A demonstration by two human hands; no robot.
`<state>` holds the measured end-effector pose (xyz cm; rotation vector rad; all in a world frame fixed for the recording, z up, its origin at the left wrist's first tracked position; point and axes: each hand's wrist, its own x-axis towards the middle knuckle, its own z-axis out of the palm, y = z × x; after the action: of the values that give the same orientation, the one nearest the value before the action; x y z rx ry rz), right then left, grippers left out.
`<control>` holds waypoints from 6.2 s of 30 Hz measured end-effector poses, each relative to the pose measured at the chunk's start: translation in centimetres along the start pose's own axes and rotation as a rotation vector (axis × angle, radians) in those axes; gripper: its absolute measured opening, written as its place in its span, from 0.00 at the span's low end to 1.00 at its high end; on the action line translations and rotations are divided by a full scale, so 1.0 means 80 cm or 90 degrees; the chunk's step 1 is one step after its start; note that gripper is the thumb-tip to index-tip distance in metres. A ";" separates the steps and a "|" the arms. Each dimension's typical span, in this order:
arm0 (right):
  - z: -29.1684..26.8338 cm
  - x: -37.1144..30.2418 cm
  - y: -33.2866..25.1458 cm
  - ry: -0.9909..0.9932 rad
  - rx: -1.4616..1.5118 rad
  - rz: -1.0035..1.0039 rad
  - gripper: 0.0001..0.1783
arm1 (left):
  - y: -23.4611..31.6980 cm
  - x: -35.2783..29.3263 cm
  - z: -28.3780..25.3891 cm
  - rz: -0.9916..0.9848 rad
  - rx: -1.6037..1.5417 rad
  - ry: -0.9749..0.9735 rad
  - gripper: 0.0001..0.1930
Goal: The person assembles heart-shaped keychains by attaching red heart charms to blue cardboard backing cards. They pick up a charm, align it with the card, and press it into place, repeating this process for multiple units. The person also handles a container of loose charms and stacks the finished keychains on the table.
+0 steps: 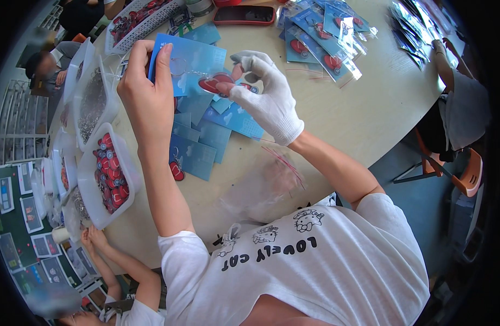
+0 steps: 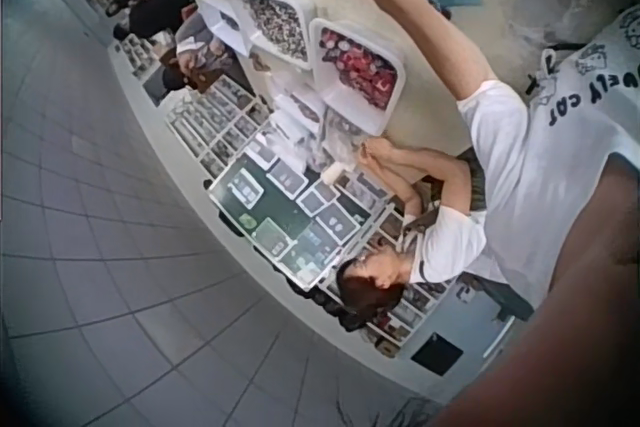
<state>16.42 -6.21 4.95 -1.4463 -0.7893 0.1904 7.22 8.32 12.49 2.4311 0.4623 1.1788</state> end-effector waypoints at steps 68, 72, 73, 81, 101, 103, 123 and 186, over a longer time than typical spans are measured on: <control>-0.134 -0.031 0.011 -0.438 -0.037 0.382 0.15 | -0.013 -0.212 0.014 -0.468 -0.514 -0.475 0.09; -0.127 -0.033 0.023 -0.455 -0.035 0.390 0.17 | -0.016 -0.210 0.016 -0.543 -0.585 -0.572 0.10; -0.125 -0.033 0.017 -0.450 -0.033 0.390 0.18 | -0.018 -0.210 0.016 -0.557 -0.602 -0.575 0.11; -0.139 -0.031 0.003 -0.457 -0.029 0.347 0.20 | -0.010 -0.204 0.010 -0.537 -0.567 -0.518 0.11; -0.108 -0.077 0.013 -0.461 -0.033 0.369 0.09 | 0.004 -0.192 0.035 -0.469 -0.628 -0.635 0.12; -0.114 -0.075 0.012 -0.503 -0.076 0.320 0.06 | 0.006 -0.195 0.041 -0.473 -0.641 -0.635 0.11; -0.191 -0.044 0.056 -0.130 -0.007 0.277 0.12 | -0.043 -0.080 0.028 -0.130 -0.344 -0.272 0.12; -0.011 -0.019 0.028 -0.004 -0.164 -0.388 0.19 | -0.004 -0.063 -0.030 -0.282 -0.353 0.024 0.08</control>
<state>16.54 -7.42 2.41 -1.3739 -1.2550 -0.3840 2.25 6.81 10.33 1.7269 0.5602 0.9945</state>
